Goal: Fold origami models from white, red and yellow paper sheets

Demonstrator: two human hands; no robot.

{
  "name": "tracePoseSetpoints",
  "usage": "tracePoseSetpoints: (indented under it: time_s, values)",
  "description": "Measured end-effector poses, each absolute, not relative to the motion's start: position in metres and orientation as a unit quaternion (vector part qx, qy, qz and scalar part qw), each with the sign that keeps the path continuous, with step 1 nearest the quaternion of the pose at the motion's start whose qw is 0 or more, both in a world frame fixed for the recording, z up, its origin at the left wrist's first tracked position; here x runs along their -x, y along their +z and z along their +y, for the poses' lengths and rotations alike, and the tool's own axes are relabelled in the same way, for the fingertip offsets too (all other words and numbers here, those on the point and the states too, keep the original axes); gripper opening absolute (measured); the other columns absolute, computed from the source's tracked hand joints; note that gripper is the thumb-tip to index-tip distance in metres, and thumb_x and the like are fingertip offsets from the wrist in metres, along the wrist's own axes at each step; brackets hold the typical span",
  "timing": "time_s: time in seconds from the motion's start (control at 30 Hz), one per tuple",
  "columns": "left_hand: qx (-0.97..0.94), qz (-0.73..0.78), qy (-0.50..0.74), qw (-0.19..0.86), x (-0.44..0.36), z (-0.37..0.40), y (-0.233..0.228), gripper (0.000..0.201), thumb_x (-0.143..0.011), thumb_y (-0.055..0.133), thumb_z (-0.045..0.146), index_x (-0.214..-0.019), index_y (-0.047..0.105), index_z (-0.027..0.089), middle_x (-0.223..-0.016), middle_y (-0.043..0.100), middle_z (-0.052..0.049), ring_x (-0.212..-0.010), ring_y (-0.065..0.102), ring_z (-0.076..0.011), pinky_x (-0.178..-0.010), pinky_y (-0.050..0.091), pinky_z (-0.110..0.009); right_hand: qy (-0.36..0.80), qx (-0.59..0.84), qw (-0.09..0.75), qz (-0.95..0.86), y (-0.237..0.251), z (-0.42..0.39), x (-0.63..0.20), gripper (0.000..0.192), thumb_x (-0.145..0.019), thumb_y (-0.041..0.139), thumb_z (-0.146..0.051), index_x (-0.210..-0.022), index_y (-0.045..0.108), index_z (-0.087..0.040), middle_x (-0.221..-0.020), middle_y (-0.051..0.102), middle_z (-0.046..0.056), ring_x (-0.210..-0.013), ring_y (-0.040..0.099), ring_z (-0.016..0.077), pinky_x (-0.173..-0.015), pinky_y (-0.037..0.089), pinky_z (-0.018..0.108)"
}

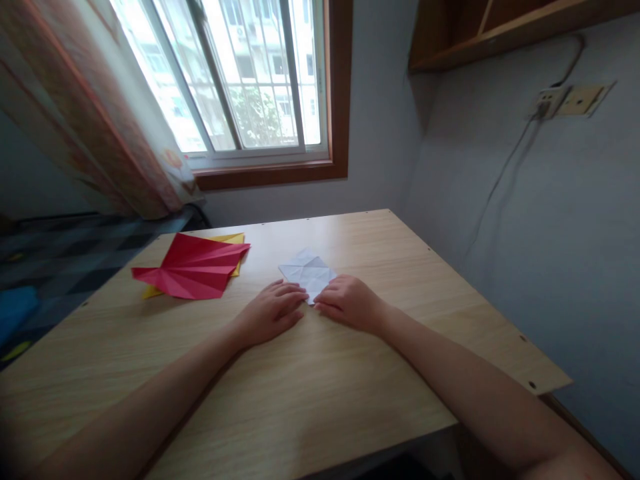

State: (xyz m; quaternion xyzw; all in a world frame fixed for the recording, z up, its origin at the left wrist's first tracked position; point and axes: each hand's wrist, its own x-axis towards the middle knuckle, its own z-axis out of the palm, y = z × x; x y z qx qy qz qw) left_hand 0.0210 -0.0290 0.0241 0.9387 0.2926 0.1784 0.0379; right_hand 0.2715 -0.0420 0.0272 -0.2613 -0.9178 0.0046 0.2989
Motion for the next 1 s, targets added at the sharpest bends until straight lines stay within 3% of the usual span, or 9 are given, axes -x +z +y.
tracePoseSetpoints:
  time_s: [0.1,0.2,0.43,0.57,0.67,0.83,1.0]
  values:
    - [-0.934,0.296,0.197,0.021,-0.023,-0.03,0.028,0.022,-0.093,0.054,0.03,-0.109,0.068,0.024,-0.108,0.073,-0.004,-0.104,0.065,-0.0208,-0.11,0.036,-0.047,-0.015,0.239,0.337,-0.91,0.026,-0.045,-0.267,0.022,-0.096,0.055,-0.029,-0.085,0.071,-0.018,-0.077,0.073,0.006,-0.073,0.066,0.0174,-0.078,0.05,0.032]
    - [-0.928,0.294,0.227,0.01,-0.023,-0.028,0.026,0.018,-0.093,0.055,0.026,-0.102,0.07,0.023,-0.103,0.075,-0.003,-0.098,0.067,-0.0198,-0.102,0.043,-0.042,-0.034,0.22,0.37,-0.902,0.026,-0.049,-0.264,0.019,-0.094,0.057,-0.028,-0.083,0.07,-0.019,-0.075,0.073,0.004,-0.071,0.067,0.0162,-0.082,0.051,0.033]
    - [-0.924,0.304,0.232,0.022,-0.02,-0.026,0.018,0.02,-0.096,0.051,0.026,-0.101,0.071,0.022,-0.098,0.074,-0.005,-0.093,0.067,-0.0197,-0.084,0.051,-0.032,-0.062,0.209,0.388,-0.896,0.032,-0.05,-0.268,0.015,-0.093,0.06,-0.031,-0.096,0.071,-0.022,-0.088,0.077,0.003,-0.079,0.069,0.0164,-0.091,0.051,0.036]
    - [-0.903,0.361,0.231,0.04,-0.022,-0.029,0.023,0.025,-0.097,0.046,0.028,-0.085,0.066,0.02,-0.084,0.071,-0.006,-0.078,0.065,-0.0188,-0.072,0.049,-0.031,-0.043,0.291,0.363,-0.884,0.038,-0.049,-0.274,0.032,-0.09,0.061,-0.045,-0.114,0.069,-0.024,-0.093,0.077,0.005,-0.087,0.069,0.0209,-0.093,0.049,0.04]
    - [-0.881,0.397,0.248,0.067,-0.023,-0.031,0.027,0.023,-0.096,0.045,0.028,-0.082,0.062,0.02,-0.08,0.068,-0.004,-0.072,0.062,-0.0173,-0.067,0.046,-0.029,0.002,0.369,0.395,-0.841,0.038,-0.049,-0.278,0.044,-0.089,0.062,-0.05,-0.124,0.064,-0.024,-0.097,0.076,0.007,-0.091,0.068,0.0238,-0.09,0.049,0.04]
    - [-0.859,0.43,0.259,0.102,-0.023,-0.032,0.028,0.018,-0.095,0.045,0.03,-0.084,0.054,0.021,-0.074,0.064,-0.001,-0.065,0.058,-0.0161,-0.06,0.04,-0.027,0.139,0.402,0.492,-0.76,0.03,-0.041,-0.279,0.07,-0.084,0.069,-0.048,-0.144,0.041,-0.026,-0.106,0.073,0.007,-0.096,0.067,0.0224,-0.092,0.051,0.038]
    - [-0.858,0.425,0.268,0.111,-0.024,-0.033,0.028,0.018,-0.097,0.04,0.03,-0.085,0.05,0.022,-0.074,0.063,-0.001,-0.064,0.057,-0.0166,-0.061,0.04,-0.027,0.294,0.395,0.505,-0.709,0.012,-0.026,-0.279,0.087,-0.08,0.072,-0.047,-0.151,0.028,-0.023,-0.117,0.068,0.01,-0.104,0.065,0.0222,-0.096,0.05,0.042]
